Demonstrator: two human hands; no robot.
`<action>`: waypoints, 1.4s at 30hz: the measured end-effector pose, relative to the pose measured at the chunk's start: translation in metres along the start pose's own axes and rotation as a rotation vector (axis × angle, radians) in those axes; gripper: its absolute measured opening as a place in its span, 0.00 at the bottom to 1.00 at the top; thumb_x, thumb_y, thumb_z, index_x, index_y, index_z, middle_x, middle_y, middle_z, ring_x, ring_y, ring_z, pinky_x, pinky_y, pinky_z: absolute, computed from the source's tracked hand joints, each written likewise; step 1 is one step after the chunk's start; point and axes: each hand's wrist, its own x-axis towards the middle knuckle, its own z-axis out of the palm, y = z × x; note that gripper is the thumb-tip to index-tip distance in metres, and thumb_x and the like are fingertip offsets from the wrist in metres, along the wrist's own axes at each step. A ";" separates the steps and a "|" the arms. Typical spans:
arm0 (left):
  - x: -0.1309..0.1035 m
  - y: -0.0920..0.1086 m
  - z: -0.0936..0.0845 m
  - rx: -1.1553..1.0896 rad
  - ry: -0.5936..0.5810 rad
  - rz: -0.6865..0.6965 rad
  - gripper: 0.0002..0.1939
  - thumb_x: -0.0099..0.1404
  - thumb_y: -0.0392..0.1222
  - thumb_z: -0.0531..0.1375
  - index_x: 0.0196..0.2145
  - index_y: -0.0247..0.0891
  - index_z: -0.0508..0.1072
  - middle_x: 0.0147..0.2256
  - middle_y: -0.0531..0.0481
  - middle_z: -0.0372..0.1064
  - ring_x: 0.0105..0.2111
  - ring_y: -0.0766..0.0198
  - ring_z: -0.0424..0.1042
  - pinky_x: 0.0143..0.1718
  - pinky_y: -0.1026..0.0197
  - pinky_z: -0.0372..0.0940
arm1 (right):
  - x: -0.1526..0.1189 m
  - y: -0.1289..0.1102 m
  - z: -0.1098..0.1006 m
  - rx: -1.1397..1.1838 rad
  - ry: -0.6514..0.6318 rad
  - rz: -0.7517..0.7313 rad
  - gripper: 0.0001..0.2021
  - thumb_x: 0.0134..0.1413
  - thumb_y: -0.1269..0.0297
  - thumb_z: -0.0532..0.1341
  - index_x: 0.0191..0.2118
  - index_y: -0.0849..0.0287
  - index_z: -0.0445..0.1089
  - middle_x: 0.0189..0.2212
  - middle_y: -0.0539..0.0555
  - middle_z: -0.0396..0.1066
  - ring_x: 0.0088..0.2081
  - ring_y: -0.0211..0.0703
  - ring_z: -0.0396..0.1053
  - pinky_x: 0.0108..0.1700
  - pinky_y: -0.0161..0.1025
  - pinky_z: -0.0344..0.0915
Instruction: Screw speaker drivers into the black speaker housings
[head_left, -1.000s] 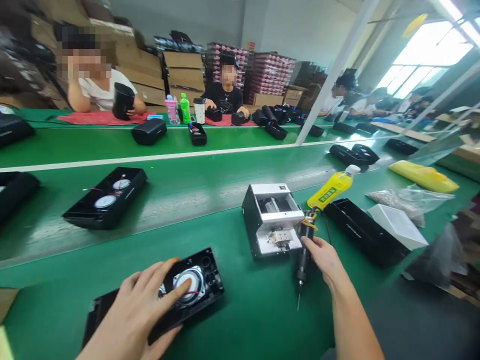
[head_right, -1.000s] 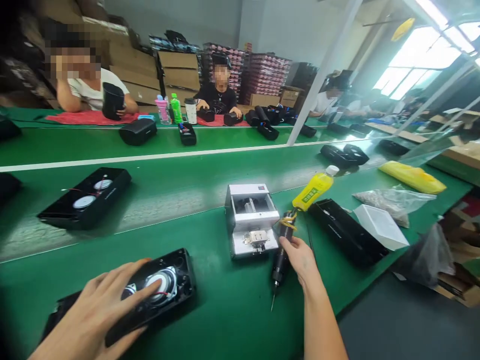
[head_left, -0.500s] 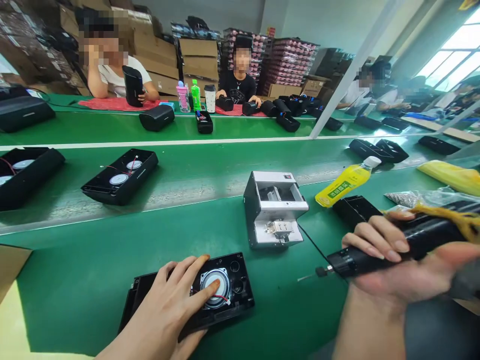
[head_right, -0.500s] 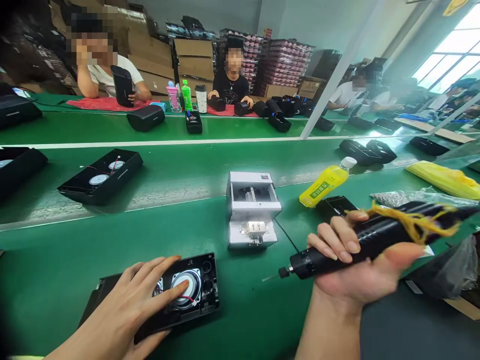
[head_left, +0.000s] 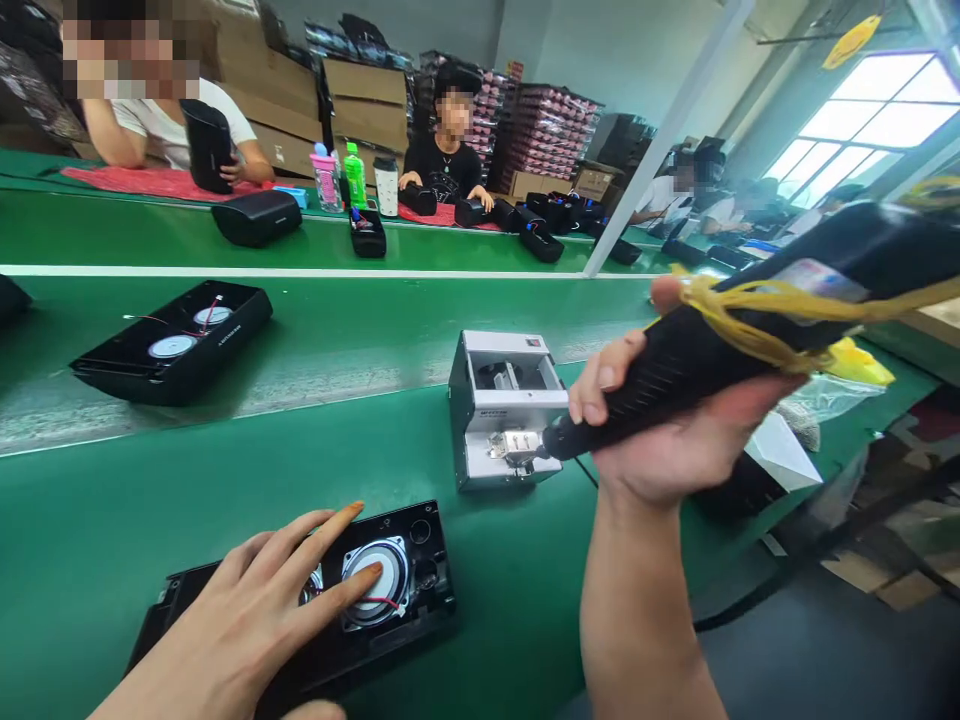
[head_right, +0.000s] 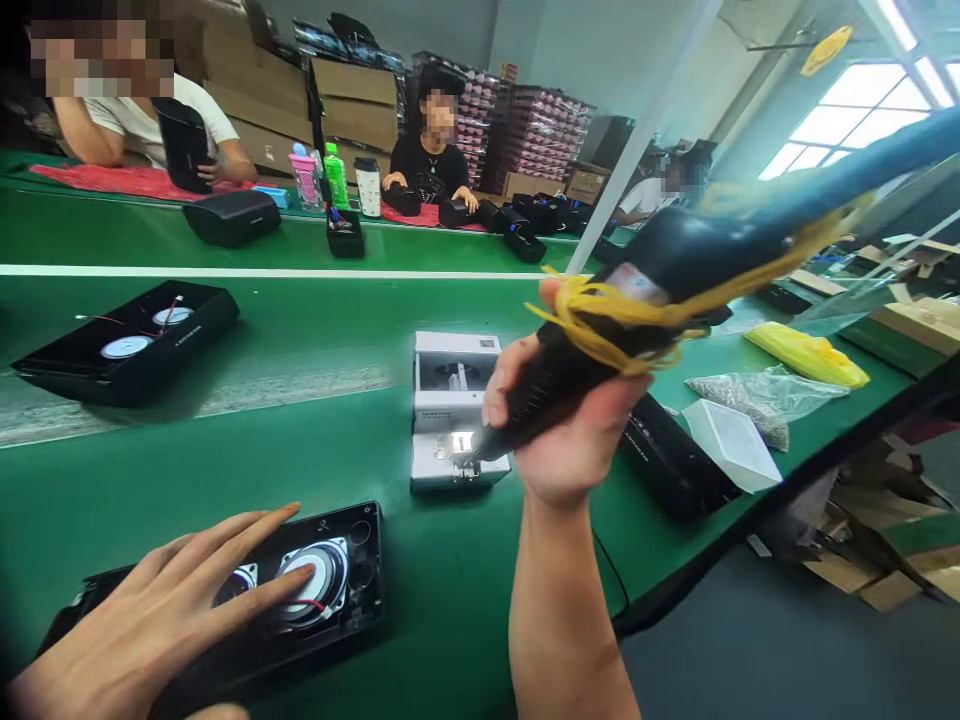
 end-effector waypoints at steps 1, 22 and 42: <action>-0.001 0.000 0.001 0.021 -0.030 -0.001 0.33 0.65 0.56 0.65 0.67 0.63 0.68 0.73 0.52 0.57 0.62 0.39 0.71 0.50 0.41 0.76 | -0.002 0.005 0.000 -0.007 -0.007 -0.009 0.26 0.63 0.34 0.59 0.47 0.52 0.75 0.24 0.46 0.65 0.18 0.36 0.58 0.18 0.34 0.56; 0.010 0.009 -0.001 -0.068 -0.157 -0.057 0.29 0.73 0.55 0.59 0.69 0.58 0.65 0.75 0.50 0.52 0.67 0.38 0.62 0.57 0.35 0.70 | -0.013 0.033 -0.012 0.004 -0.051 0.015 0.32 0.59 0.30 0.59 0.46 0.57 0.73 0.21 0.44 0.66 0.15 0.35 0.60 0.15 0.33 0.55; 0.039 0.014 0.007 -0.069 -0.269 -0.174 0.22 0.69 0.47 0.68 0.60 0.53 0.74 0.64 0.48 0.70 0.56 0.46 0.72 0.46 0.43 0.66 | -0.031 -0.010 0.055 0.158 -0.043 0.304 0.33 0.58 0.25 0.52 0.41 0.51 0.75 0.17 0.41 0.67 0.13 0.34 0.61 0.14 0.33 0.59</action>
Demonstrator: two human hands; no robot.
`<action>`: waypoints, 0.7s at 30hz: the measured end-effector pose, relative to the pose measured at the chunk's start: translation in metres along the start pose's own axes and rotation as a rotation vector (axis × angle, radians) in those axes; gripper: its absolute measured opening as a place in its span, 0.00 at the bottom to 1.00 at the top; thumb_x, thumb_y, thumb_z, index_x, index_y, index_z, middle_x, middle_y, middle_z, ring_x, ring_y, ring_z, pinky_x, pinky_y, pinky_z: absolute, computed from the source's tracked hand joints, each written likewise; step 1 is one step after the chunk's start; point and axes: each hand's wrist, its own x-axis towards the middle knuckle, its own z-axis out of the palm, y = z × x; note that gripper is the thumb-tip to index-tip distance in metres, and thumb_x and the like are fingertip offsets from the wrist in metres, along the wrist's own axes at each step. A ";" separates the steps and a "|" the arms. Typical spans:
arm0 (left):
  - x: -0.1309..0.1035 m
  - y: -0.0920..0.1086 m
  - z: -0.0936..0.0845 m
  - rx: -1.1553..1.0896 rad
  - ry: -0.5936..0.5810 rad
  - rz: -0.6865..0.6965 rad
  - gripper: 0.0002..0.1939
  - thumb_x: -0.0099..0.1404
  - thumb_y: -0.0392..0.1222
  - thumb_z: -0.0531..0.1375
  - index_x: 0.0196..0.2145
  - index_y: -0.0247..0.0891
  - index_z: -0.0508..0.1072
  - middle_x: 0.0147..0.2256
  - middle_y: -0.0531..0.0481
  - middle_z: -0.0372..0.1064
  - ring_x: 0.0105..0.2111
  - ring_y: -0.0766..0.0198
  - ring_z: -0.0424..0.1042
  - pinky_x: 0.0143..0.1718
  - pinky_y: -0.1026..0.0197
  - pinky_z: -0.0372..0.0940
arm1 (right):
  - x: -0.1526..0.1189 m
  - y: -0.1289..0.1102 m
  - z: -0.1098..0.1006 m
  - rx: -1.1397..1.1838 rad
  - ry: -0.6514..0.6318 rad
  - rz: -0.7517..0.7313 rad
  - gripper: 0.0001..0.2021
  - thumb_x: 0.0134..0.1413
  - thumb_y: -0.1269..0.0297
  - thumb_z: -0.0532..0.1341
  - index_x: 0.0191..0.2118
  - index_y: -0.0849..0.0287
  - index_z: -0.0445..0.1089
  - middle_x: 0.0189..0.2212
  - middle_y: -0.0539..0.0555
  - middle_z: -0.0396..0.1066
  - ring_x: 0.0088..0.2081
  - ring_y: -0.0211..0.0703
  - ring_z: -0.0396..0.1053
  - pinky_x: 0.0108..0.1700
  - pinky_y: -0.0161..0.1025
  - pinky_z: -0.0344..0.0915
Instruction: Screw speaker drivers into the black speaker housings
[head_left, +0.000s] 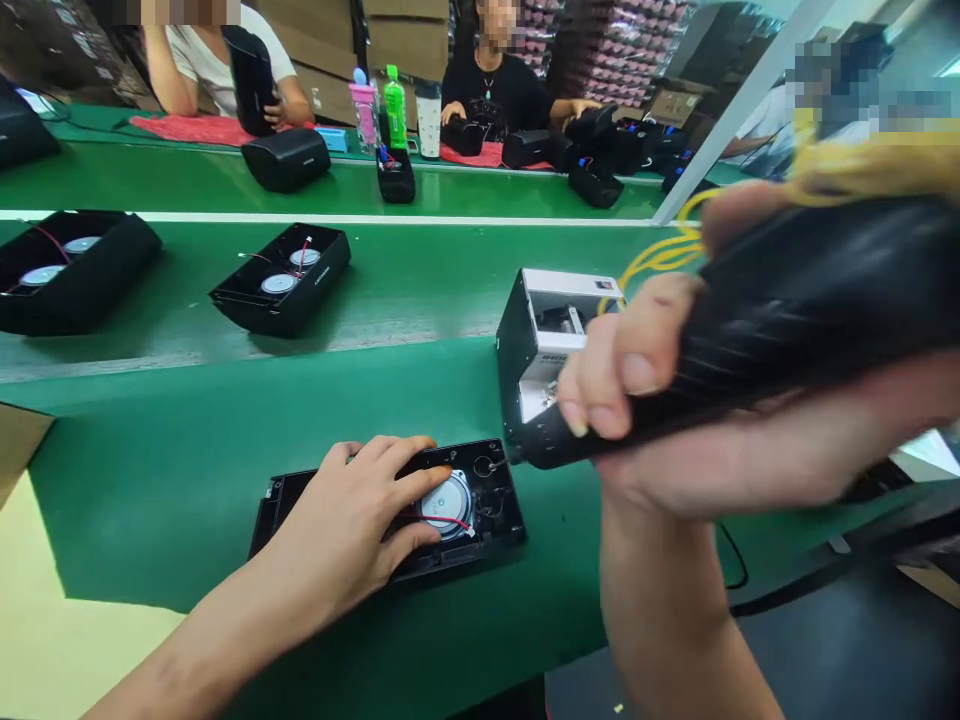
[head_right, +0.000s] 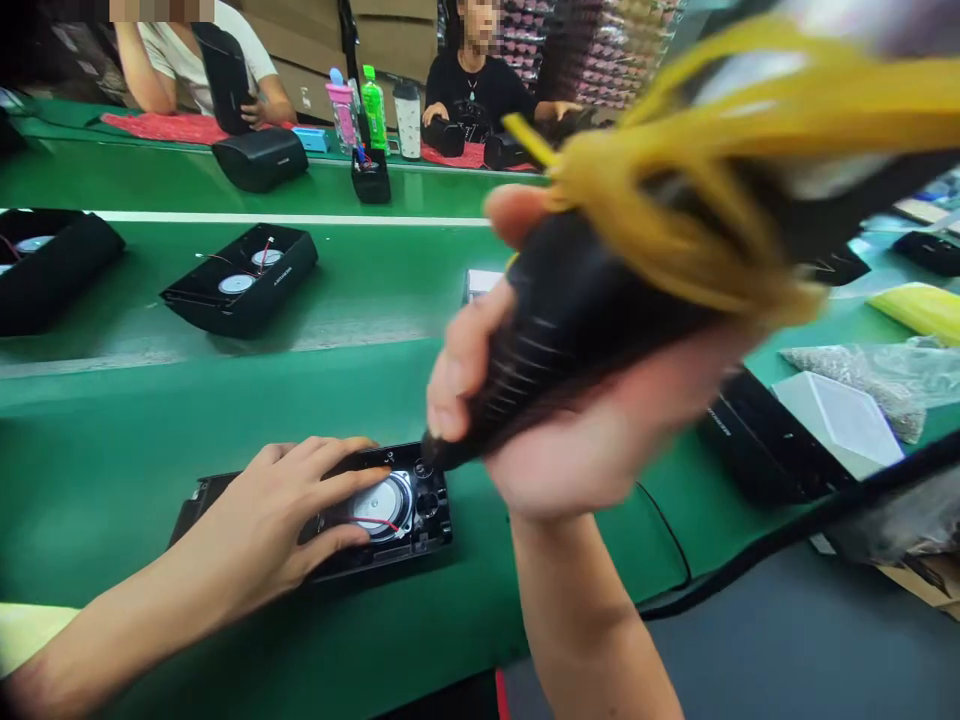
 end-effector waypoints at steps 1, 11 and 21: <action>0.000 0.000 0.000 -0.002 0.009 0.003 0.22 0.69 0.48 0.68 0.60 0.52 0.74 0.64 0.48 0.70 0.55 0.46 0.72 0.45 0.43 0.65 | -0.001 0.008 0.006 0.008 0.001 0.017 0.35 0.58 0.24 0.49 0.41 0.51 0.73 0.16 0.40 0.66 0.12 0.33 0.59 0.14 0.32 0.57; 0.000 0.001 -0.001 -0.018 0.044 0.023 0.19 0.71 0.51 0.66 0.58 0.50 0.76 0.63 0.47 0.71 0.55 0.45 0.72 0.46 0.43 0.62 | -0.009 0.074 0.002 0.029 -0.167 0.022 0.33 0.52 0.22 0.57 0.27 0.51 0.64 0.17 0.45 0.64 0.14 0.38 0.58 0.15 0.37 0.57; 0.001 0.001 -0.002 -0.015 0.029 0.023 0.19 0.71 0.50 0.65 0.59 0.49 0.76 0.64 0.45 0.70 0.56 0.44 0.71 0.46 0.42 0.62 | -0.008 0.089 -0.003 0.043 -0.195 0.014 0.29 0.59 0.28 0.54 0.26 0.49 0.66 0.19 0.46 0.65 0.15 0.39 0.57 0.16 0.38 0.57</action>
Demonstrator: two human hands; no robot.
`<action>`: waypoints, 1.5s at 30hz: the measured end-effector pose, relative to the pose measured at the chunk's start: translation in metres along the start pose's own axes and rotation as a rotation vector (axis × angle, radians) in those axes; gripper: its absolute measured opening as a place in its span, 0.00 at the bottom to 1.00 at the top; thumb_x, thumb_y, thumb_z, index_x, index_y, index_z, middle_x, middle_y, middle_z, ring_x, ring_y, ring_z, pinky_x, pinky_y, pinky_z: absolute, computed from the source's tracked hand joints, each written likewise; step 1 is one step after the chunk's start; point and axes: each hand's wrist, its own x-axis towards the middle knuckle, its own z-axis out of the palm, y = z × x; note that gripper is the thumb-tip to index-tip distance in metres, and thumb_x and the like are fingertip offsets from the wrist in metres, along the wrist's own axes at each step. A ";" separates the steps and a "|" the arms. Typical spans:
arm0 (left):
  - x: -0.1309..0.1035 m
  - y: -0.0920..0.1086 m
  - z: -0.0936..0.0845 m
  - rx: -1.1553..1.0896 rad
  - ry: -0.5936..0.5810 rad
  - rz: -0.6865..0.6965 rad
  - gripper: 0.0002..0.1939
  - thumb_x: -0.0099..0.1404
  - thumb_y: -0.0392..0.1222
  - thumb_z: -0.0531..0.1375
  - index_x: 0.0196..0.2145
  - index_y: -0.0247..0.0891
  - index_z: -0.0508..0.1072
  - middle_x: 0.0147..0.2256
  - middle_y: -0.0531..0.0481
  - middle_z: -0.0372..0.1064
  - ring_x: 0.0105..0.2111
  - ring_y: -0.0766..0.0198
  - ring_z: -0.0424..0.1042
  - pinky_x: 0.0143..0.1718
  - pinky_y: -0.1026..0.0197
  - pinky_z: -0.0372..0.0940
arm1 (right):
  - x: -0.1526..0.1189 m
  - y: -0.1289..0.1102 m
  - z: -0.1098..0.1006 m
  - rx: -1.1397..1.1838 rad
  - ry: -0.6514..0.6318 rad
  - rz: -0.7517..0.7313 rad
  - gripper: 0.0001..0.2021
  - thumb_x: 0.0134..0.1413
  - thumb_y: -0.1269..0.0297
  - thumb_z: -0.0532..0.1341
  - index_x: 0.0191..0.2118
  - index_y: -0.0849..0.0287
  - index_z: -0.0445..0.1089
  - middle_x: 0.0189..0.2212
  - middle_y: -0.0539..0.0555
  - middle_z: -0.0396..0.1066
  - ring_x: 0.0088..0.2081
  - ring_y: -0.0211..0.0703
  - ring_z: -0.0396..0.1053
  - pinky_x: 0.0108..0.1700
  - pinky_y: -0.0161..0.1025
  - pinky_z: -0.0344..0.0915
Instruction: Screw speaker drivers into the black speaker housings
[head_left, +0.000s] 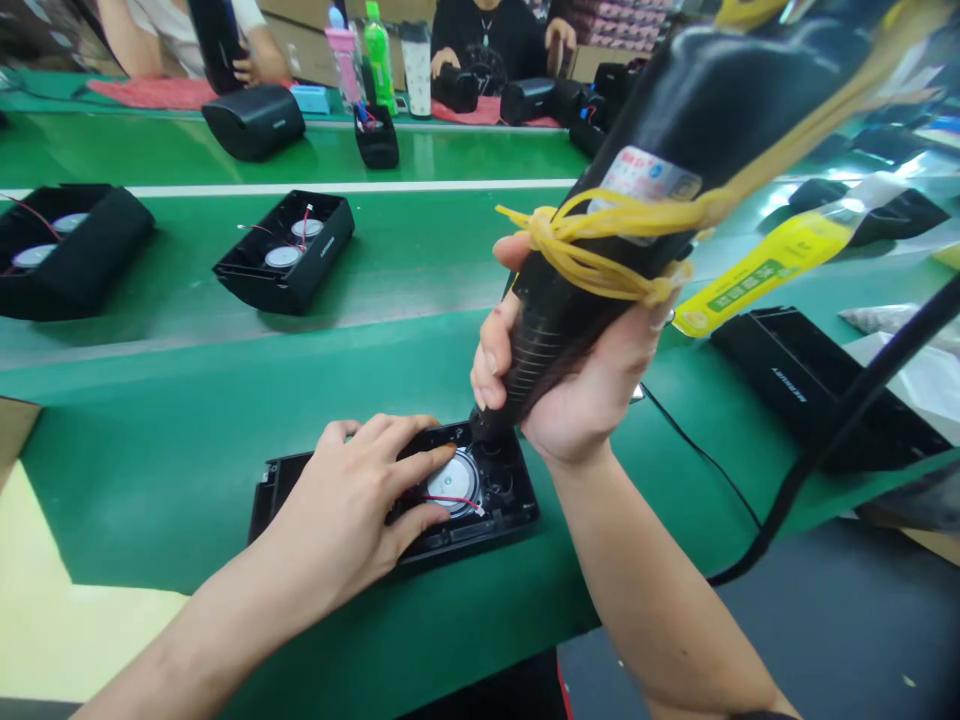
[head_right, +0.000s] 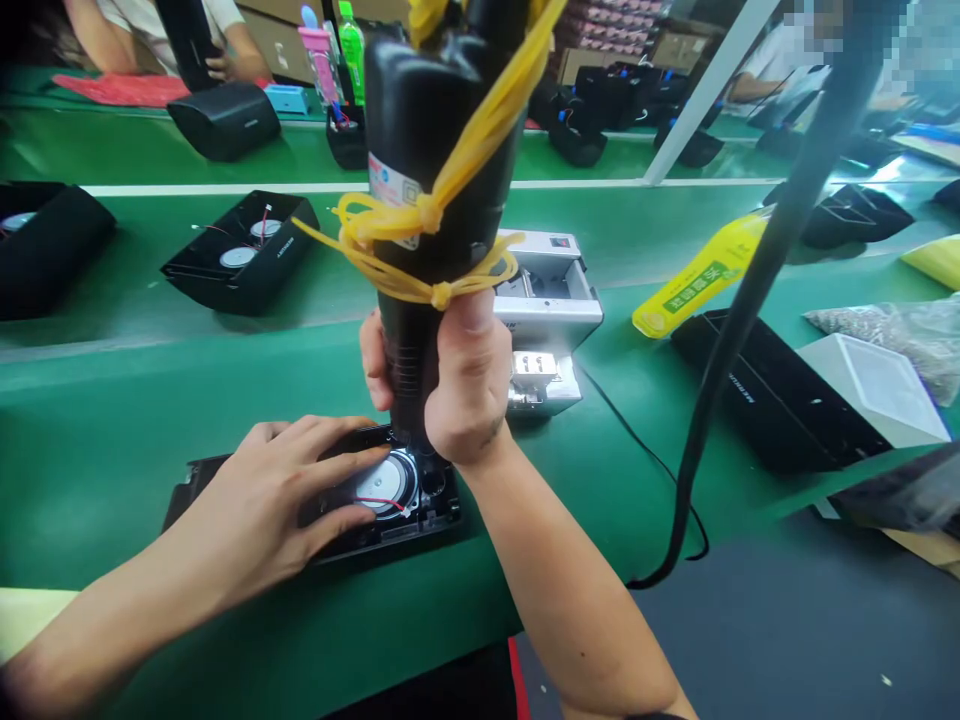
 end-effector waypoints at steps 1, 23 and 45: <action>0.000 0.000 0.000 0.001 0.001 0.002 0.19 0.71 0.50 0.65 0.58 0.49 0.77 0.64 0.45 0.70 0.56 0.44 0.71 0.46 0.42 0.62 | 0.000 0.000 0.001 -0.003 0.014 0.018 0.28 0.58 0.28 0.55 0.27 0.49 0.66 0.19 0.46 0.65 0.15 0.39 0.57 0.16 0.39 0.57; 0.002 -0.001 0.000 0.023 0.035 0.059 0.18 0.72 0.48 0.64 0.57 0.47 0.78 0.58 0.40 0.73 0.52 0.43 0.73 0.42 0.44 0.64 | -0.009 0.012 0.001 0.072 -0.126 0.204 0.33 0.51 0.22 0.57 0.35 0.51 0.63 0.23 0.43 0.66 0.18 0.34 0.62 0.19 0.35 0.60; 0.003 -0.002 0.002 0.031 0.004 0.014 0.22 0.71 0.47 0.64 0.61 0.57 0.75 0.56 0.45 0.74 0.49 0.46 0.73 0.46 0.45 0.64 | -0.021 0.028 -0.004 0.077 -0.241 0.111 0.32 0.60 0.26 0.53 0.42 0.53 0.68 0.23 0.46 0.63 0.17 0.36 0.58 0.17 0.34 0.55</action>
